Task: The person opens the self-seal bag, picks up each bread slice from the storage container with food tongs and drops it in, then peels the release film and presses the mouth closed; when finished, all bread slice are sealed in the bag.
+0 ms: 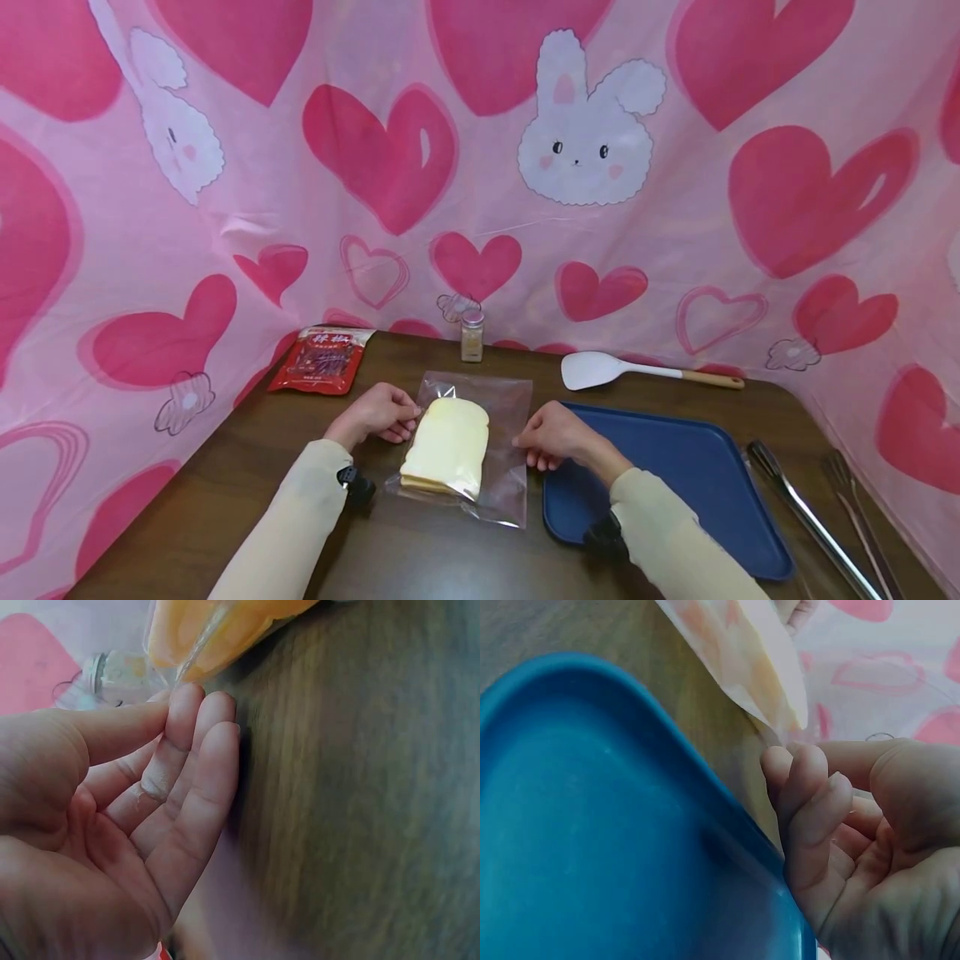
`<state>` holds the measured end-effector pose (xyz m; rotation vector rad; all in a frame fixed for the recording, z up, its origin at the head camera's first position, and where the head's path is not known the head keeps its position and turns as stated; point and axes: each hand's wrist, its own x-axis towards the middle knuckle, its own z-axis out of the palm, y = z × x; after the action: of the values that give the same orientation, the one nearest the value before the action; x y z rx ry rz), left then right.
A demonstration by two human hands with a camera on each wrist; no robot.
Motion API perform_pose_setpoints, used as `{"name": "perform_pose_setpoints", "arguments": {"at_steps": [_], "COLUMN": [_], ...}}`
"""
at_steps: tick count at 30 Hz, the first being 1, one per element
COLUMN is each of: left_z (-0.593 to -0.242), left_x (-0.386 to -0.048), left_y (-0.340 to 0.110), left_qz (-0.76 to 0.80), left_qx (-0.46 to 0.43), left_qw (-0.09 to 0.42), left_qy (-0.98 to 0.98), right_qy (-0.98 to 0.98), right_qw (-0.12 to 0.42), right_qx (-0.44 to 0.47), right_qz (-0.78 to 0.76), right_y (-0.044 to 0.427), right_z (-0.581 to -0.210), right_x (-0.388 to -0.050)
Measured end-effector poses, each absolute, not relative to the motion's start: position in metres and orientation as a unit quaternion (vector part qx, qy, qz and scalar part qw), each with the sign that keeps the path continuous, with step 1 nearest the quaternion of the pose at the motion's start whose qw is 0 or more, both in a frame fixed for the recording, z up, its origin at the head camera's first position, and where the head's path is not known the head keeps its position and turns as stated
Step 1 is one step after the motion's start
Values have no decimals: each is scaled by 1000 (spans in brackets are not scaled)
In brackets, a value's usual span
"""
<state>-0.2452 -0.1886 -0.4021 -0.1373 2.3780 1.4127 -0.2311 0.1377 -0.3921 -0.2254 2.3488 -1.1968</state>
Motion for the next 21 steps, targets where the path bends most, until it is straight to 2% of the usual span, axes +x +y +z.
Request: {"name": "perform_pose_setpoints", "arguments": {"at_steps": [21], "left_z": [-404], "left_x": [-246], "left_y": [-190], "left_qz": [471], "left_qx": [-59], "left_qw": [180], "left_qy": [861], "right_qy": [881], "right_qw": [228], "right_qx": [-90], "right_qz": [-405], "right_y": [140], "right_z": [-389], "right_x": [-229]}}
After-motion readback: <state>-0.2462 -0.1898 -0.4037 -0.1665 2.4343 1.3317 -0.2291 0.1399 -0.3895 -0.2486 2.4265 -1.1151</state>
